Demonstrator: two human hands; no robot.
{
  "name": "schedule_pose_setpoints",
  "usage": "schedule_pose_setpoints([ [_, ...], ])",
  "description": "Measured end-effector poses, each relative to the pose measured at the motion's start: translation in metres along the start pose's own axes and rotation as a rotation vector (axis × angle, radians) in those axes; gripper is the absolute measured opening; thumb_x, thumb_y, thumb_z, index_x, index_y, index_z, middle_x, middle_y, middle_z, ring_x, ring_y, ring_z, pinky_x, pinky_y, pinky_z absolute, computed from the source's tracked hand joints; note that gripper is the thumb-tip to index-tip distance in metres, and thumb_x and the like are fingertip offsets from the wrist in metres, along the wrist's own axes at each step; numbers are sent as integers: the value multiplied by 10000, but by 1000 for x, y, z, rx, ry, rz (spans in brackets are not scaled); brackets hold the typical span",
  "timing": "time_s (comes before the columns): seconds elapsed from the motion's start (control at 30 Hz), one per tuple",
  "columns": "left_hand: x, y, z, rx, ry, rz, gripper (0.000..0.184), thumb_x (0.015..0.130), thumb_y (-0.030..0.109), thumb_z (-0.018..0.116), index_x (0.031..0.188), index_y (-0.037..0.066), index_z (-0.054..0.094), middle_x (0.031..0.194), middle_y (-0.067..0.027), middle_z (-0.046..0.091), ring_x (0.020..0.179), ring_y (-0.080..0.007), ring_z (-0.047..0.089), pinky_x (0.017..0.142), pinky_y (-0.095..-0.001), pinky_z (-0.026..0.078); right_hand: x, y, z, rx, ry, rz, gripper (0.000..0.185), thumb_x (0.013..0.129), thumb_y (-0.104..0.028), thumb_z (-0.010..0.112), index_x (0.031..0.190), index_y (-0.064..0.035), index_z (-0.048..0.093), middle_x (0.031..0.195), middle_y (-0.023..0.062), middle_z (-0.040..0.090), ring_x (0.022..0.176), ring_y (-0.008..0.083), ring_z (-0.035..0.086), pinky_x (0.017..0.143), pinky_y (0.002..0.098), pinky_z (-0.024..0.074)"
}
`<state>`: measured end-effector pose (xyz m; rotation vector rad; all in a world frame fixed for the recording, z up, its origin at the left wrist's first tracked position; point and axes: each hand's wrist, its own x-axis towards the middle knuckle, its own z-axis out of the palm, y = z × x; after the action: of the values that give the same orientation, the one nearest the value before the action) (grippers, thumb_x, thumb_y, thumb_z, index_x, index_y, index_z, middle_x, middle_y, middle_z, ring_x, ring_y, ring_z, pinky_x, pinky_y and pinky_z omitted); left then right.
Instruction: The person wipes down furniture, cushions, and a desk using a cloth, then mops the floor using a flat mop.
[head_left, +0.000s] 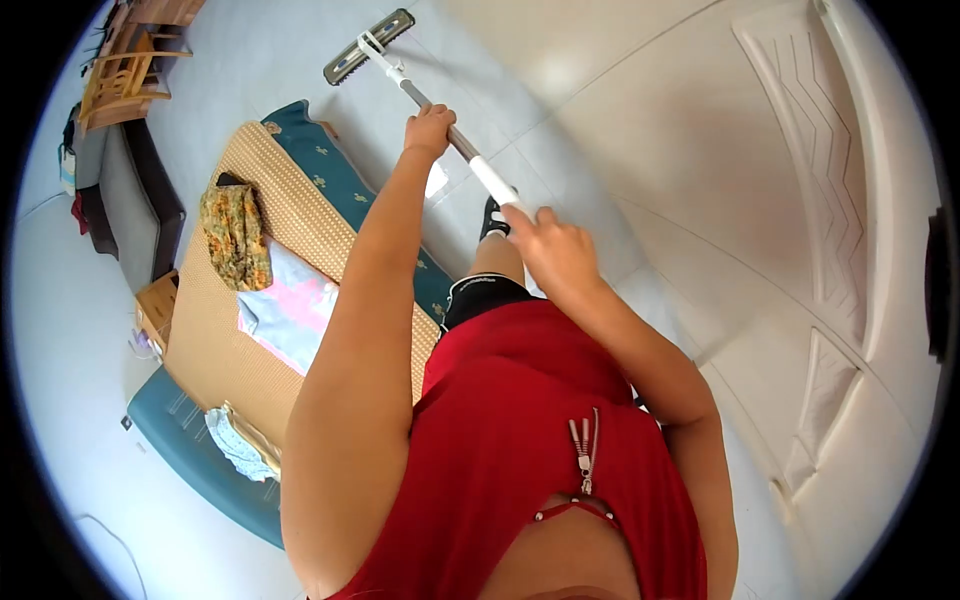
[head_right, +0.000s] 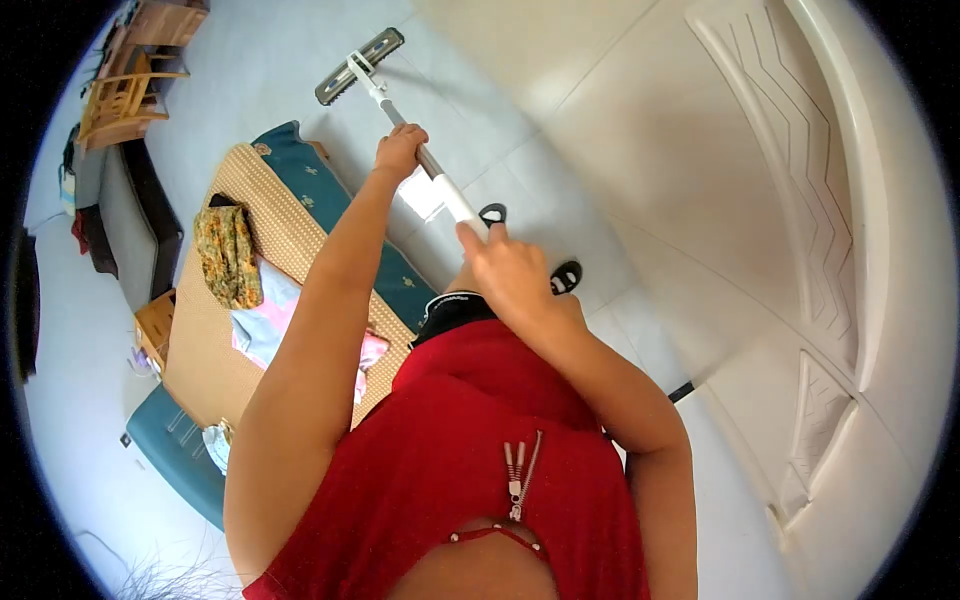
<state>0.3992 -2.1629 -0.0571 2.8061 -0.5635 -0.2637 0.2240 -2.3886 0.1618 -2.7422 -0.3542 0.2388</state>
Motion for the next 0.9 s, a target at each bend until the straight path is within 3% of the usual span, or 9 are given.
schedule_pose_setpoints([
  [0.1,1,-22,-4,-105,44,61,248,753,35,679,983,125,660,1040,-40,633,994,-284,617,817,-408,526,7,-20,-21,117,25,34,301,867,-205,671,1158,-145,623,767,118,623,547,290,640,471,405,508],
  [0.2,-6,-7,2,-205,44,-6,286,736,136,755,1011,139,677,1116,-31,638,1102,-263,584,883,-424,490,-19,-17,-56,133,11,90,318,843,-203,702,1150,-155,630,769,110,618,571,294,637,477,409,495],
  [0.33,-26,11,4,-145,-116,62,231,738,211,751,948,152,677,1029,-66,659,1041,-272,613,873,-431,503,-78,-18,-84,124,1,118,370,817,-209,734,1170,-179,631,772,93,607,574,283,612,485,405,470],
  [0.43,-39,51,10,69,-292,274,150,762,267,693,878,172,685,923,-44,682,974,-261,649,862,-439,484,-127,-8,-90,97,7,120,393,810,-212,742,1187,-191,631,778,77,604,602,277,605,519,402,473],
  [0.5,-56,80,19,-11,-254,347,129,754,251,670,834,153,652,866,-56,668,918,-283,651,842,-441,470,-161,10,-98,81,28,104,403,807,-212,746,1193,-196,633,791,68,611,636,272,614,547,397,484],
  [0.67,-108,185,13,-185,-333,485,132,715,238,690,779,128,655,816,-96,681,869,-320,656,787,-458,497,-247,33,-164,260,23,353,490,699,-22,785,1168,-102,666,996,134,699,847,321,677,738,366,540],
  [0.73,-138,228,19,-296,-304,513,112,718,218,686,790,132,678,792,-103,684,828,-321,661,779,-447,513,-279,38,-194,318,4,468,527,670,45,756,1179,-57,667,1024,158,707,870,275,689,788,338,533],
  [0.8,-166,267,18,-320,-336,537,122,719,217,691,817,144,685,786,-98,686,810,-308,665,797,-446,510,-301,39,-223,332,-61,712,530,651,81,724,1166,-29,666,883,121,686,799,174,647,690,293,512],
  [0.9,-203,294,21,-345,-362,584,118,717,217,695,813,150,680,767,-87,682,790,-288,667,788,-434,499,-312,30,-247,308,-117,844,510,645,85,709,1143,-20,669,815,98,652,729,148,596,638,271,485],
])
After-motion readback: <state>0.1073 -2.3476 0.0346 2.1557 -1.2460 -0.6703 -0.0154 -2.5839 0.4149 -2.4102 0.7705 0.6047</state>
